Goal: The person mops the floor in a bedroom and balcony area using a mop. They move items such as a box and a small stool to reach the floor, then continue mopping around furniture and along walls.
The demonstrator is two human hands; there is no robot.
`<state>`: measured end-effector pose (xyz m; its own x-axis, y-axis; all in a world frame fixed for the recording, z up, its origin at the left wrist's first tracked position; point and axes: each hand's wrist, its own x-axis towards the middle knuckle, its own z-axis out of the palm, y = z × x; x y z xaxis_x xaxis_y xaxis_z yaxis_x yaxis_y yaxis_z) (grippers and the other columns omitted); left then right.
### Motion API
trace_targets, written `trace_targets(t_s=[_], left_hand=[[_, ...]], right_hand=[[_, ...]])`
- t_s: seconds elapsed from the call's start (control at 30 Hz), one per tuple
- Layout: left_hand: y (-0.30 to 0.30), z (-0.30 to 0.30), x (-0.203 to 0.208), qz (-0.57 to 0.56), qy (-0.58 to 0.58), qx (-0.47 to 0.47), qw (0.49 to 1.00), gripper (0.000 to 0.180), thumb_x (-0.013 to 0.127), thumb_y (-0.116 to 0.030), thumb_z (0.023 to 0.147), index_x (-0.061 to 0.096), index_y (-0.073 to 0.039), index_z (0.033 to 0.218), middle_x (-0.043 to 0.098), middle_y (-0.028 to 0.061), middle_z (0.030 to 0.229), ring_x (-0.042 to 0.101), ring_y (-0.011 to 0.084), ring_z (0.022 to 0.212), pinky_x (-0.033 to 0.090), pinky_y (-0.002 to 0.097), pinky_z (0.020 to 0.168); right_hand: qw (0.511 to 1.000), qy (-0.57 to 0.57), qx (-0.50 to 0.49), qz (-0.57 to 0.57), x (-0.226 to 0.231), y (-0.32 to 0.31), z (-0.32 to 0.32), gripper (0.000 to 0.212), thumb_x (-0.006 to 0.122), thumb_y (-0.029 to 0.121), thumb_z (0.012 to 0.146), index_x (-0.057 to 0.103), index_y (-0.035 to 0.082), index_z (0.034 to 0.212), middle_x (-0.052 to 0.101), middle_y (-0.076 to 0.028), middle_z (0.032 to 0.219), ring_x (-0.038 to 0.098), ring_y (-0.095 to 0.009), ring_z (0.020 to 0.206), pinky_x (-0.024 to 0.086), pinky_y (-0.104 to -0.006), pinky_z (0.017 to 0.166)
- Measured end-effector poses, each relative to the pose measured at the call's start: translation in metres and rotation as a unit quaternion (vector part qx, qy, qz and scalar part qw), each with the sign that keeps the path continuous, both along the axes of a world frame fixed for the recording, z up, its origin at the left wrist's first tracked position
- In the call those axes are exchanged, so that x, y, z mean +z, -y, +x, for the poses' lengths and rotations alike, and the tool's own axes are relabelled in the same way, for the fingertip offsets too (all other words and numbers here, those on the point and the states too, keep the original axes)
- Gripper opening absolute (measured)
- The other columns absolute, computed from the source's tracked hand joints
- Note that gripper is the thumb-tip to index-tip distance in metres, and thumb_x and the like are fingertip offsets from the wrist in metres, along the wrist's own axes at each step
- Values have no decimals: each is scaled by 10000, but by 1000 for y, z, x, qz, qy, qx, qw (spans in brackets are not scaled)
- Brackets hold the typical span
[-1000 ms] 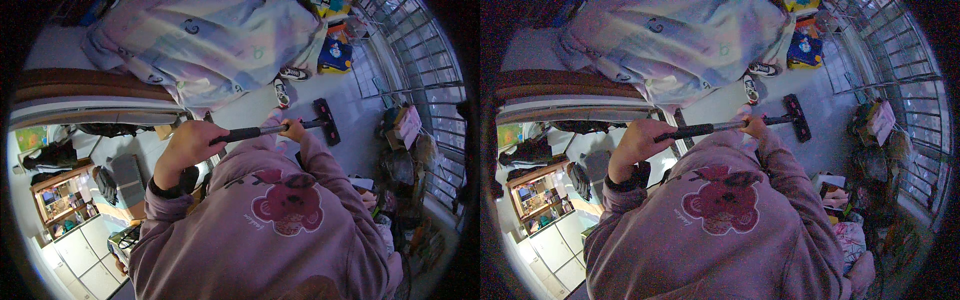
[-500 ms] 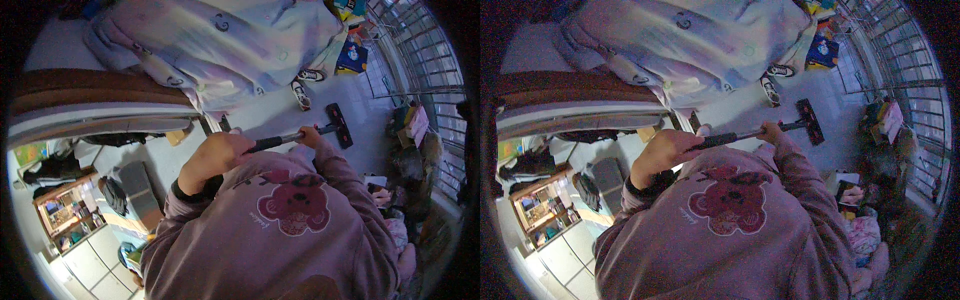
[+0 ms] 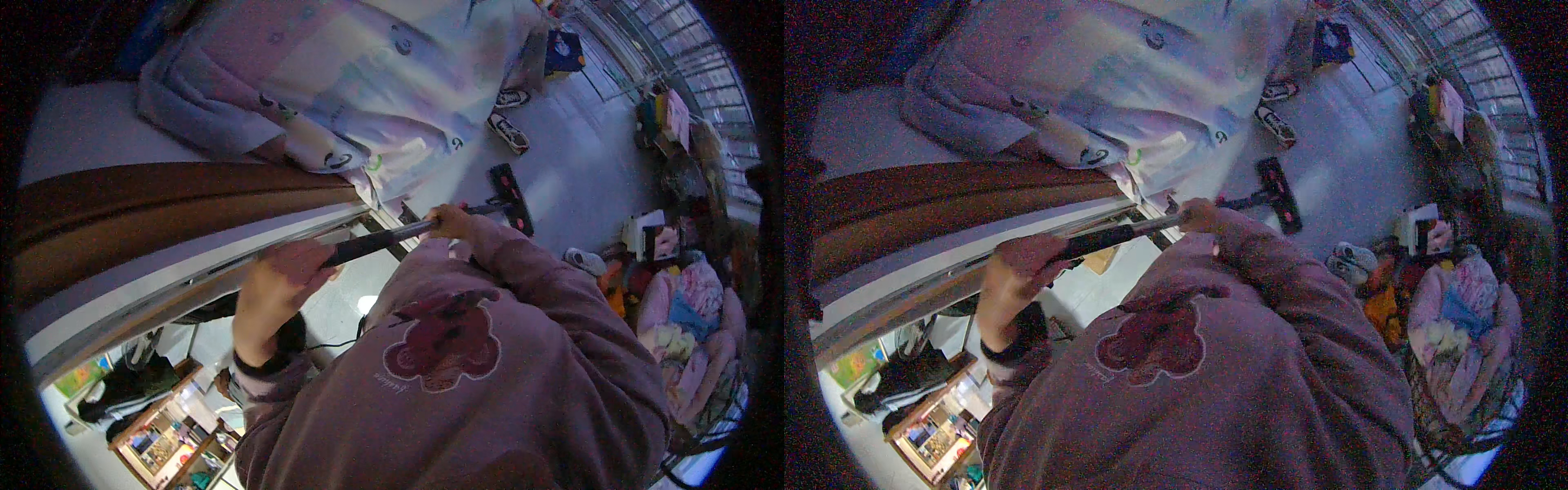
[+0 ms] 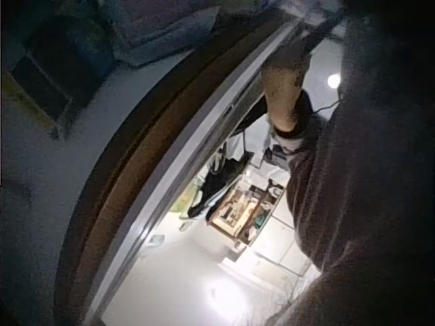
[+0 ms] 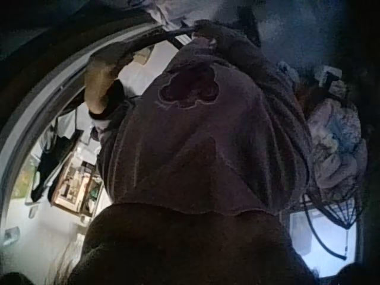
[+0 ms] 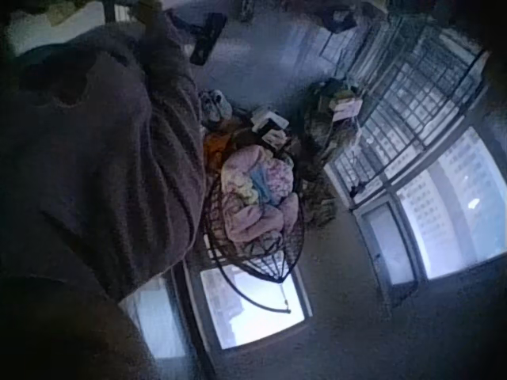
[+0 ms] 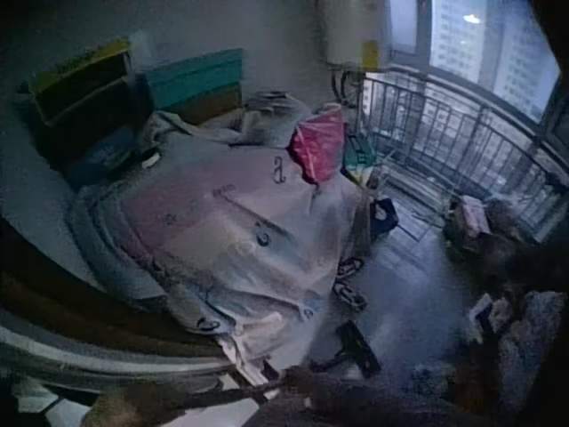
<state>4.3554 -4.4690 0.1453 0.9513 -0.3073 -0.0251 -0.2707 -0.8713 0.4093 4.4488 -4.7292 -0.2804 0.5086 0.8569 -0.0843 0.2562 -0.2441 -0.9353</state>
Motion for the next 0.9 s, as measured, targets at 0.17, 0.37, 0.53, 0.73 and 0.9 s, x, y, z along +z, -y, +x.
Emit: trace_targets(t_s=[0.17, 0.37, 0.53, 0.73, 0.9], left_hand=[[-8, -33, 34, 75, 24, 41, 996, 279, 759, -100, 727, 686, -25, 986, 689, 118, 970, 664, 303, 867, 529, 381, 739], [17, -23, 40, 99, 46, -31, 994, 302, 793, -92, 687, 696, -32, 967, 700, 138, 932, 680, 316, 823, 540, 389, 711], [42, -5, 51, 107, 30, -96, 989, 263, 777, -108, 720, 699, -40, 961, 701, 148, 944, 679, 330, 831, 535, 395, 727], [65, 7, 1, 41, -17, -163, 986, 241, 751, -117, 763, 687, -50, 986, 694, 155, 960, 675, 335, 870, 540, 392, 737], [104, -20, -66, -16, -68, -237, 969, 261, 727, -124, 790, 662, -46, 1031, 684, 146, 1003, 670, 325, 869, 543, 393, 734]], right_hand=[[997, 46, -55, 30, 22, -66, -5, 269, 792, 302, 684, 642, 97, 770, 632, -129, 722, 640, -335, 702, 481, -447, 607], [972, 103, -205, 49, 47, -56, -6, 205, 782, 180, 685, 624, 71, 757, 622, -143, 708, 639, -351, 696, 484, -460, 618], [957, 58, -283, 31, 69, -14, -19, 247, 803, 148, 666, 626, 53, 810, 617, -166, 768, 614, -368, 771, 474, -454, 678], [939, 56, -338, -7, 38, 66, -56, 260, 796, 142, 664, 615, 59, 831, 615, -172, 786, 600, -386, 782, 469, -451, 675], [919, 43, -361, -151, 6, 139, -110, 199, 763, 126, 704, 637, 79, 849, 614, -164, 795, 598, -388, 794, 477, -470, 698]])
